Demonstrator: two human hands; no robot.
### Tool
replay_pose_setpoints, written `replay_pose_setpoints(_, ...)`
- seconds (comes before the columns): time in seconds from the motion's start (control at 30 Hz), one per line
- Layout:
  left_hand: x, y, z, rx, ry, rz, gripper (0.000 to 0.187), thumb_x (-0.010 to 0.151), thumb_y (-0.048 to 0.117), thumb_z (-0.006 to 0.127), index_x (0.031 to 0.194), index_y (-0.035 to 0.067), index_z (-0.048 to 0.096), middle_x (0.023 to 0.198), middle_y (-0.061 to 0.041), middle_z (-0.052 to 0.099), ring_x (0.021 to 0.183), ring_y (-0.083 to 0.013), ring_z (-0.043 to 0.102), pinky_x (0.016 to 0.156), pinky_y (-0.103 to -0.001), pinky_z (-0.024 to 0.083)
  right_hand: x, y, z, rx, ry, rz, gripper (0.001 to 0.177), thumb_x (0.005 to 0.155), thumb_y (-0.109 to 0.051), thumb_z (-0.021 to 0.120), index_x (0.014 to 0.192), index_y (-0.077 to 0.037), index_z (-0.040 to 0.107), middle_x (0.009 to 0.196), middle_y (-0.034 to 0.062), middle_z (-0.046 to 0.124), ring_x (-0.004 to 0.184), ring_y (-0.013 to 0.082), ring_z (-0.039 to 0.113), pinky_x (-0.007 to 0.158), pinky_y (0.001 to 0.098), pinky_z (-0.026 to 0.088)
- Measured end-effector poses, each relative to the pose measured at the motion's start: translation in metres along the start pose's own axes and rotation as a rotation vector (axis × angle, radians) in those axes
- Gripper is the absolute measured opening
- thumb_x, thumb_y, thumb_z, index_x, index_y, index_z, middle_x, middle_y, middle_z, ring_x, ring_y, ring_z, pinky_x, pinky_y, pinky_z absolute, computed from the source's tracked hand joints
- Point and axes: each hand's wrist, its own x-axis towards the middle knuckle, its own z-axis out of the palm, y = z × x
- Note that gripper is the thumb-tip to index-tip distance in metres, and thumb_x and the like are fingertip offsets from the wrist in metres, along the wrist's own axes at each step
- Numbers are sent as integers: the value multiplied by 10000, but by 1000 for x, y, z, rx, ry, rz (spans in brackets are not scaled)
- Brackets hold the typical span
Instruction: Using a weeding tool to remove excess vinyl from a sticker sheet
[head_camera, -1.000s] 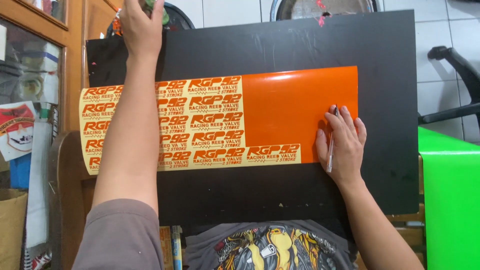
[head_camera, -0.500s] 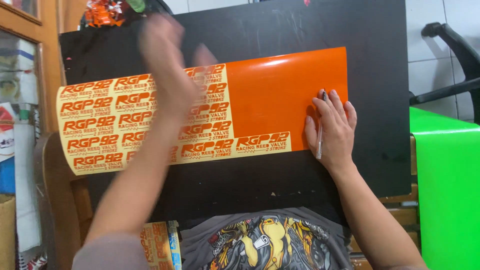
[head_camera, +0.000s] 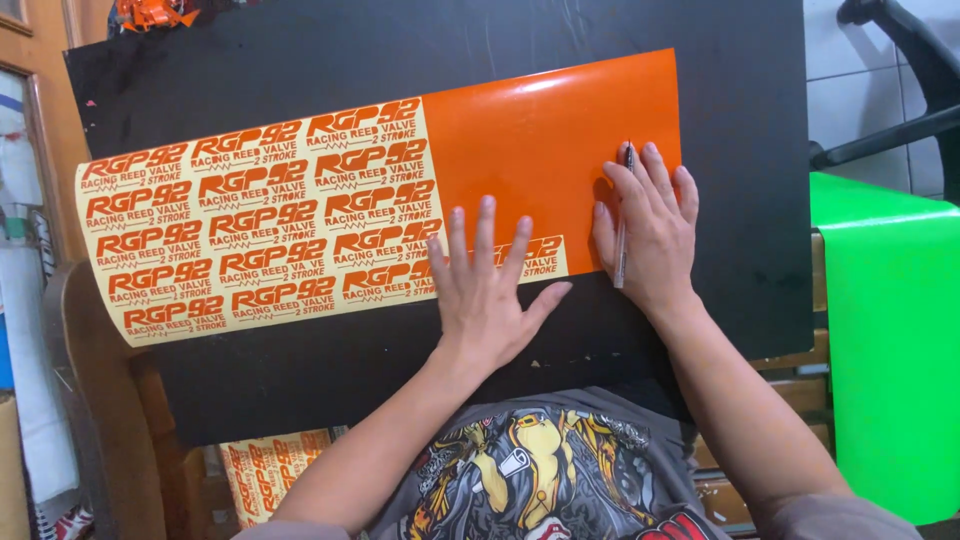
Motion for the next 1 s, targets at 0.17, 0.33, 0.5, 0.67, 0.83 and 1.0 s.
replay_pose_setpoints(0.17, -14, -18, 1, 82, -36, -172, 962, 932, 763, 463, 1615, 109, 292, 1645, -285, 80, 1483, -625, 82, 1074, -848, 74, 3, -2, -1, -38, -16, 5, 360, 1076, -265, 596, 1395, -118, 675, 1463, 176, 662, 1475, 340, 493, 1246, 511, 204)
replay_pose_setpoints(0.33, 14, 17, 38, 94, 232, 17, 917, 898, 783, 544, 1582, 187, 407, 1653, -195, 235, 1494, -592, 173, 1100, -820, 148, 2, -1, -3, -95, -60, -22, 357, 1095, -275, 598, 1423, -148, 652, 1485, 169, 655, 1496, 329, 466, 1254, 516, 184)
replay_pose_setpoints(0.5, 15, 18, 22, 96, 31, -84, 842, 975, 730, 396, 1615, 185, 337, 1684, -198, 148, 1517, -568, 87, 1110, -811, 108, 1, 2, -1, -95, -67, -24, 396, 1087, -312, 580, 1450, -163, 636, 1511, 159, 633, 1512, 318, 436, 1253, 511, 174)
replay_pose_setpoints(0.67, 25, 29, 23, 84, -9, -98, 765, 1012, 623, 476, 1632, 212, 298, 1682, -218, 126, 1501, -603, 46, 1087, -828, 125, 1, -1, -4, -103, -75, -18, 375, 1087, -295, 583, 1440, -181, 634, 1494, 156, 648, 1507, 310, 449, 1256, 509, 170)
replay_pose_setpoints(0.83, 27, 24, 29, 109, 83, -52, 685, 1009, 579, 493, 1588, 224, 406, 1668, -199, 231, 1506, -565, 170, 1088, -821, 161, 2, 1, -1, -102, -64, -14, 379, 1087, -298, 574, 1439, -170, 635, 1510, 153, 637, 1509, 302, 444, 1259, 496, 168)
replay_pose_setpoints(1.0, -4, -19, 16, 176, 120, -172, 811, 1014, 585, 504, 1629, 108, 278, 1680, -254, 116, 1471, -628, 126, 1031, -873, 170, 2, 4, 2, -85, -64, -9, 389, 1081, -292, 582, 1441, -155, 636, 1537, 160, 612, 1520, 316, 420, 1252, 512, 157)
